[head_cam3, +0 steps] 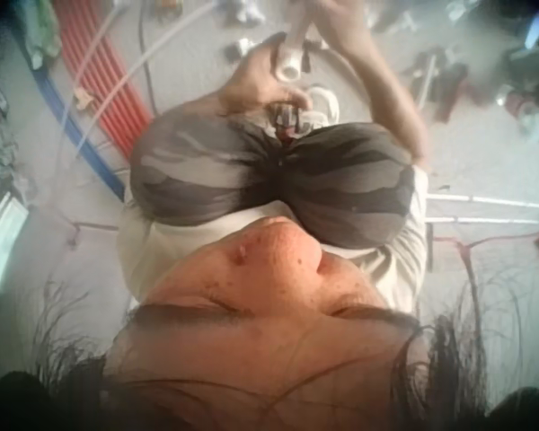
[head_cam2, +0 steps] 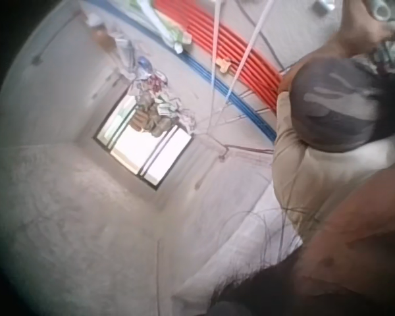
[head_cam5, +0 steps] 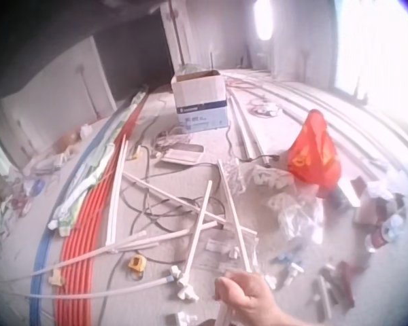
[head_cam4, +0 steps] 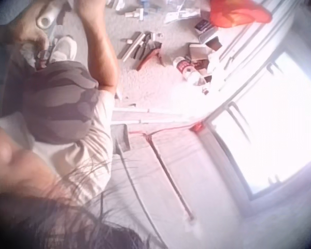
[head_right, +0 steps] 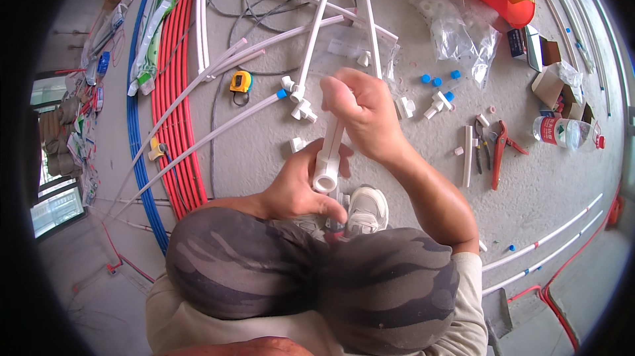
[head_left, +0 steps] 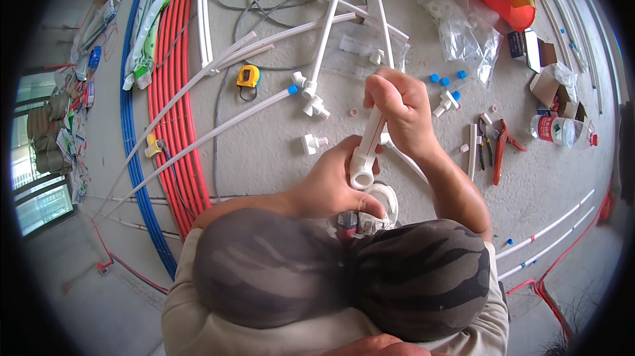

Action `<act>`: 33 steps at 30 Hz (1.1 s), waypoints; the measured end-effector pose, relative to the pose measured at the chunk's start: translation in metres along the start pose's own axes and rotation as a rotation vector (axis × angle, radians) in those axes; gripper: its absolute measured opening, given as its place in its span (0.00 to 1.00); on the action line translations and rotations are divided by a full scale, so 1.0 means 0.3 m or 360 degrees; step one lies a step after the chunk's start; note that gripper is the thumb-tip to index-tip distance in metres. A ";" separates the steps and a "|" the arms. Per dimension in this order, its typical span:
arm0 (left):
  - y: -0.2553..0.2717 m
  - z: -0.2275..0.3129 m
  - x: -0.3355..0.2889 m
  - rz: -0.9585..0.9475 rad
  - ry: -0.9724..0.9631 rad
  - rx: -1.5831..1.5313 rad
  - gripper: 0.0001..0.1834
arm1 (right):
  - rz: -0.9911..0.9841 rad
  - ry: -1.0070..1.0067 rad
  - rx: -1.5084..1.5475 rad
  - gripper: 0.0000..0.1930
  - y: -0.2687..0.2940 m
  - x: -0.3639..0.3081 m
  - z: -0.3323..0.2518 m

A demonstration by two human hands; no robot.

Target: The person assembles white plastic plumbing pipes and fittings on the floor. They connect pipes to elbow joints and a cross fitting, then use a red pipe cutter to trim the ends of the pipes.

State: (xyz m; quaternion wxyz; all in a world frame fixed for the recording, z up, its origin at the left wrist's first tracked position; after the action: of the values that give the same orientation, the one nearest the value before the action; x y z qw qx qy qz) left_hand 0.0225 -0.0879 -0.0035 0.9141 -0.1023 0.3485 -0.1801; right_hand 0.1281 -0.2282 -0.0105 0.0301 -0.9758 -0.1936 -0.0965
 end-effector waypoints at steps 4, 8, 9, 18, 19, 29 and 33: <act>-0.002 -0.015 0.007 0.0147 -0.0041 0.0437 0.23 | -0.0072 0.0111 0.0058 0.24 -0.029 0.015 -0.007; 0.002 -0.061 -0.012 0.0126 -0.0171 0.0548 0.12 | -0.0232 0.0120 0.0038 0.23 -0.038 -0.005 -0.023; 0.001 -0.064 -0.015 0.0109 -0.0208 0.0598 0.10 | -0.0234 0.0096 0.0045 0.23 -0.035 -0.014 -0.018; -0.007 -0.064 -0.020 0.0026 -0.0022 0.0513 0.09 | -0.0290 0.0055 0.0137 0.23 -0.036 -0.046 -0.014; -0.005 -0.065 -0.018 0.0028 -0.0083 0.0543 0.10 | -0.0284 0.0068 0.0133 0.23 -0.042 -0.043 -0.020; 0.019 -0.045 -0.033 0.0053 -0.0416 0.0748 0.11 | -0.0420 0.0072 0.0091 0.21 -0.063 -0.021 -0.102; 0.027 -0.052 -0.035 -0.0011 -0.0399 0.0722 0.12 | -0.0409 0.0050 0.0037 0.18 -0.073 -0.019 -0.113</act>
State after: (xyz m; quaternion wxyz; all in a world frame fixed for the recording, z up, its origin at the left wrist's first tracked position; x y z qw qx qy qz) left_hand 0.0067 -0.0773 -0.0112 0.9491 0.0825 0.1829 -0.2427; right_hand 0.1085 -0.2132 0.0221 0.0320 -0.9410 -0.3176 -0.1127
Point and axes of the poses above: each hand's wrist, its own x-axis towards the middle knuckle, its own y-axis out of the back of the hand, z = x × y, the point moved 3 cm from there along x, towards the middle knuckle, and after that the axes turned 15 degrees about y, right-handed, at the moved point
